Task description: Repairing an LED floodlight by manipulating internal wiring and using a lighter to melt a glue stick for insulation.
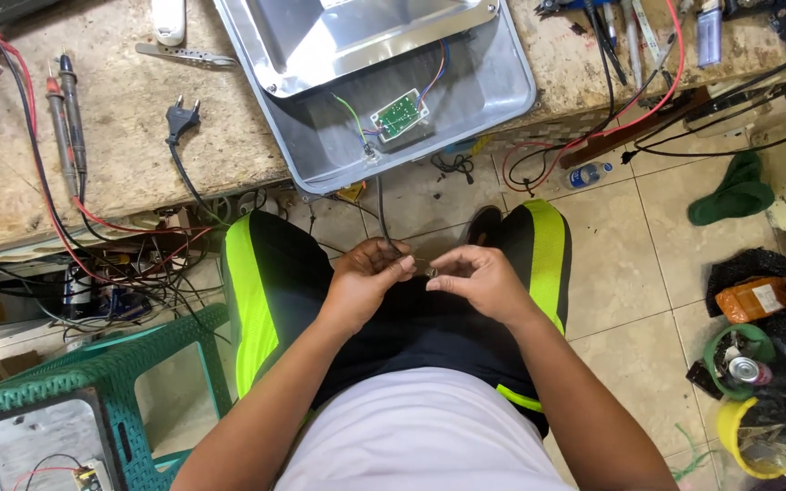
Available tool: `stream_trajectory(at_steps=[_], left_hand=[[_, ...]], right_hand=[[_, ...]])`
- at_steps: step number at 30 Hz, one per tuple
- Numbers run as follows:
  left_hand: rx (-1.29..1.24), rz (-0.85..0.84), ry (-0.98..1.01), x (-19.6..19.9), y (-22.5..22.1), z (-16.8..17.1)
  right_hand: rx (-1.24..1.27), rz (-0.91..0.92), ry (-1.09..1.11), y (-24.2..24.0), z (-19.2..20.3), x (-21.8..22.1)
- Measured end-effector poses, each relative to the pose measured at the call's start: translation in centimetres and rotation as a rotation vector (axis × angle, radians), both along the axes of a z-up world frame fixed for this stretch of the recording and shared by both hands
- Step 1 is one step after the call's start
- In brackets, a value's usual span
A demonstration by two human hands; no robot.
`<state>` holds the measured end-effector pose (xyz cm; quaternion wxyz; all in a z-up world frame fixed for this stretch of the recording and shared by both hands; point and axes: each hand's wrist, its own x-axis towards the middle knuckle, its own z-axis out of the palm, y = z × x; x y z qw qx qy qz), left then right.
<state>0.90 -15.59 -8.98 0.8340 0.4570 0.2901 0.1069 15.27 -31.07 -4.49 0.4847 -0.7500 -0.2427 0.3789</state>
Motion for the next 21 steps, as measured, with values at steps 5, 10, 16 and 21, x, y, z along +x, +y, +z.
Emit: stream_trajectory(at_steps=[5, 10, 16, 21], left_hand=[[0.013, 0.047, 0.002, 0.2, -0.3, -0.2], [0.054, 0.043, 0.014, 0.0, -0.1, 0.1], [0.084, 0.051, -0.01, -0.1, 0.1, -0.3], [0.085, 0.044, -0.013, -0.1, 0.3, 0.3]], right_hand=[[0.088, -0.115, 0.112, -0.2, -0.6, -1.5], [0.079, -0.13, 0.072, 0.4, -0.3, -2.0], [0.051, -0.195, 0.139, 1.3, -0.2, -2.7], [0.06, -0.295, 0.432, 1.1, -1.5, -3.3]])
